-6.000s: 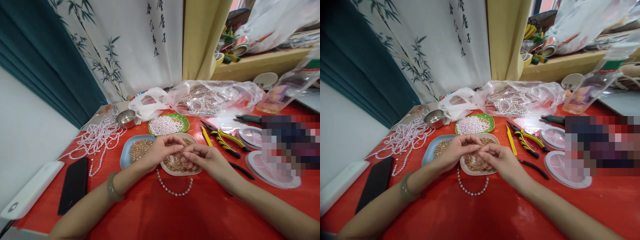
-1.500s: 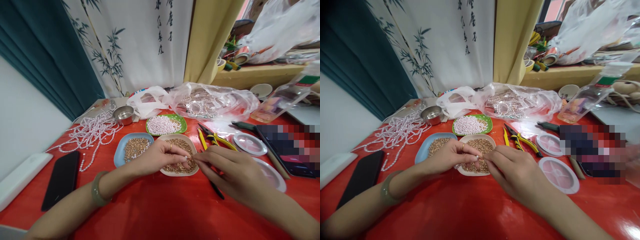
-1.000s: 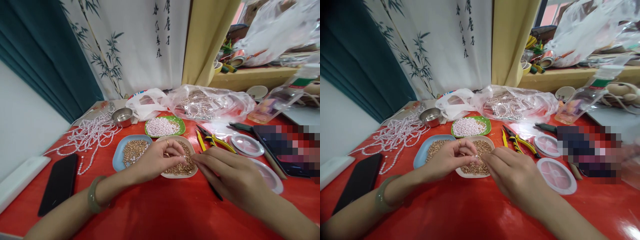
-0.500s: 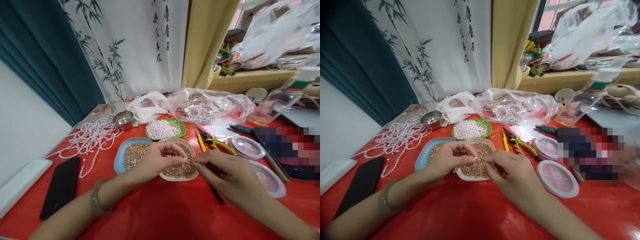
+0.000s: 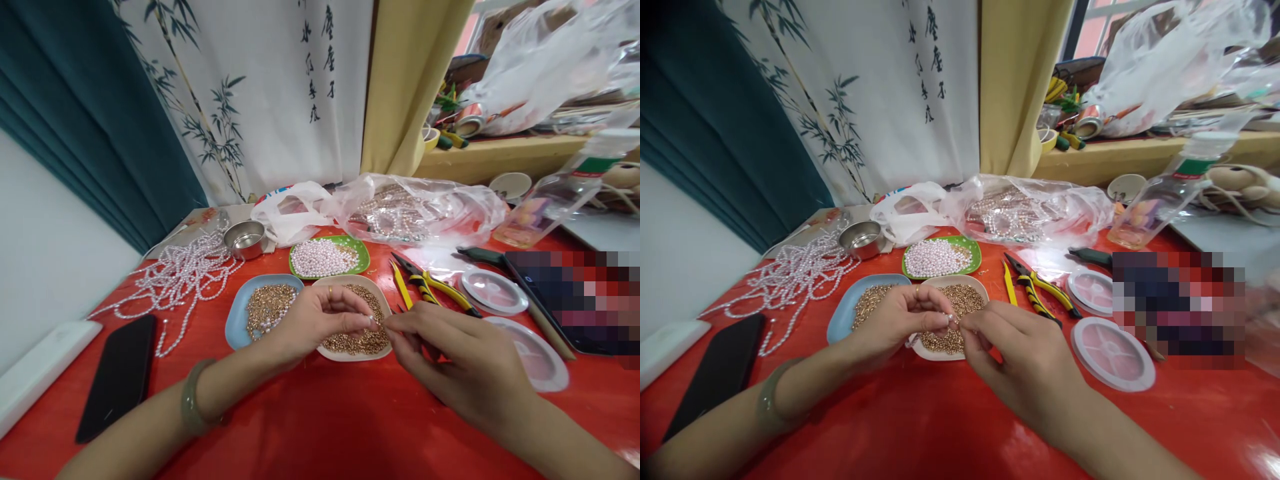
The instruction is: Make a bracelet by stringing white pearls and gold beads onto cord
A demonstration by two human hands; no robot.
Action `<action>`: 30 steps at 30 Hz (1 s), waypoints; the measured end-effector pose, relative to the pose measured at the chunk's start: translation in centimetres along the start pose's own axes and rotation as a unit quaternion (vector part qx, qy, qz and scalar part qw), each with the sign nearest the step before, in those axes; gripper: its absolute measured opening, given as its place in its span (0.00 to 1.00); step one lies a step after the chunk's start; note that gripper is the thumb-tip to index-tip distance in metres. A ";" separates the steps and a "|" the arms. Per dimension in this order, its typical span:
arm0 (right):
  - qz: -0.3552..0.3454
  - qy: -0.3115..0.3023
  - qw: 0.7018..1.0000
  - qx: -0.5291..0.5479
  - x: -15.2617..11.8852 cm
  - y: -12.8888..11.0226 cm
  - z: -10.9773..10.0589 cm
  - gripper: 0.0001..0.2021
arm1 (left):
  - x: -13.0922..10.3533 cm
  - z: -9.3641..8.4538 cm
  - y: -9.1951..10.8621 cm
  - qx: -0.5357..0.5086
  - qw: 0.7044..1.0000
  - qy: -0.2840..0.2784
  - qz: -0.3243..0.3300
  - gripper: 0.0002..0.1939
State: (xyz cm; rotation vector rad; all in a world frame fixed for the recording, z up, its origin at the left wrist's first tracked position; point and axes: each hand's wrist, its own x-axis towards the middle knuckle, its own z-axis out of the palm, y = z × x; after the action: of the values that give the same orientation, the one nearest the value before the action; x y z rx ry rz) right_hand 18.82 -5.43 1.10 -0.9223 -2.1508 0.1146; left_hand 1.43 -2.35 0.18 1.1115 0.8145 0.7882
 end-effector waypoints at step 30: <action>0.013 -0.015 0.999 0.035 0.1 -0.1 0.0 0.07 | 0.0 -0.1 -0.2 0.050 0.995 0.007 0.085 0.04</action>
State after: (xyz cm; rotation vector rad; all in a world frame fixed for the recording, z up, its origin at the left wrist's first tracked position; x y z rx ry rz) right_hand 18.71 -5.46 1.27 -0.9129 -2.1476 0.2171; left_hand 1.35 -2.38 0.02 1.2792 0.7852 0.9055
